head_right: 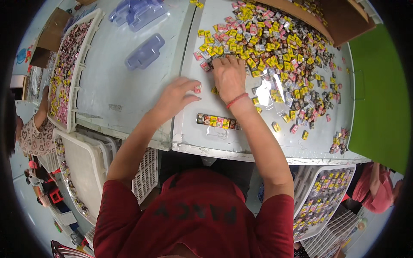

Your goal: Placing small toy pieces into plastic packaging cards on an assembly table.

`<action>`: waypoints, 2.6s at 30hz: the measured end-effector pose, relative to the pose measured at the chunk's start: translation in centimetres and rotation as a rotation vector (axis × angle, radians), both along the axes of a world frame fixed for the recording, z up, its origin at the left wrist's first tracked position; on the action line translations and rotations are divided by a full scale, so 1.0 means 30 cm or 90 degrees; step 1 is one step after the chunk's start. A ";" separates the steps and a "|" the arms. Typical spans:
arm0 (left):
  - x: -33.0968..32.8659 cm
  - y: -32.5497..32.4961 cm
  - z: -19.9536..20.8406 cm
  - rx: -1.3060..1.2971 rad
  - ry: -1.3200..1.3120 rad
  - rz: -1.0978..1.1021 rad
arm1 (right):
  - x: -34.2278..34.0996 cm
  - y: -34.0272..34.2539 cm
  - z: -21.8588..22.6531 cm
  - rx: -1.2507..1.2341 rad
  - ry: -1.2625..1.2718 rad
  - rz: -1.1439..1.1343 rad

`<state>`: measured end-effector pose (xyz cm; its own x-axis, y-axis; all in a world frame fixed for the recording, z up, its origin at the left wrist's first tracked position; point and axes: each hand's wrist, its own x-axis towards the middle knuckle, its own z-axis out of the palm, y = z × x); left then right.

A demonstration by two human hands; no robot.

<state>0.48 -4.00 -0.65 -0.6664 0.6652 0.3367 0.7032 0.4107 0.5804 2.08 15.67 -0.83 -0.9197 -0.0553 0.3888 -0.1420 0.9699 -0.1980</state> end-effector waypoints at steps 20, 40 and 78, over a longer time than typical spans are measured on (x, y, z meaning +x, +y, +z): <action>-0.024 0.076 -0.023 -0.011 0.005 -0.090 | 0.142 0.163 0.027 0.046 -0.094 0.040; 0.074 0.164 -0.042 -0.016 0.011 0.007 | 0.309 0.159 0.029 -0.108 0.019 -0.017; 0.356 0.027 -0.047 0.039 0.050 -0.134 | 0.597 -0.065 -0.013 -0.153 0.045 -0.012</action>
<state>11.15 -3.21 -2.08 -0.4857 0.7633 0.4261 0.8136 0.2164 0.5397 19.99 13.72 -1.23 -0.8899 0.0633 0.4518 -0.1463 0.8985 -0.4140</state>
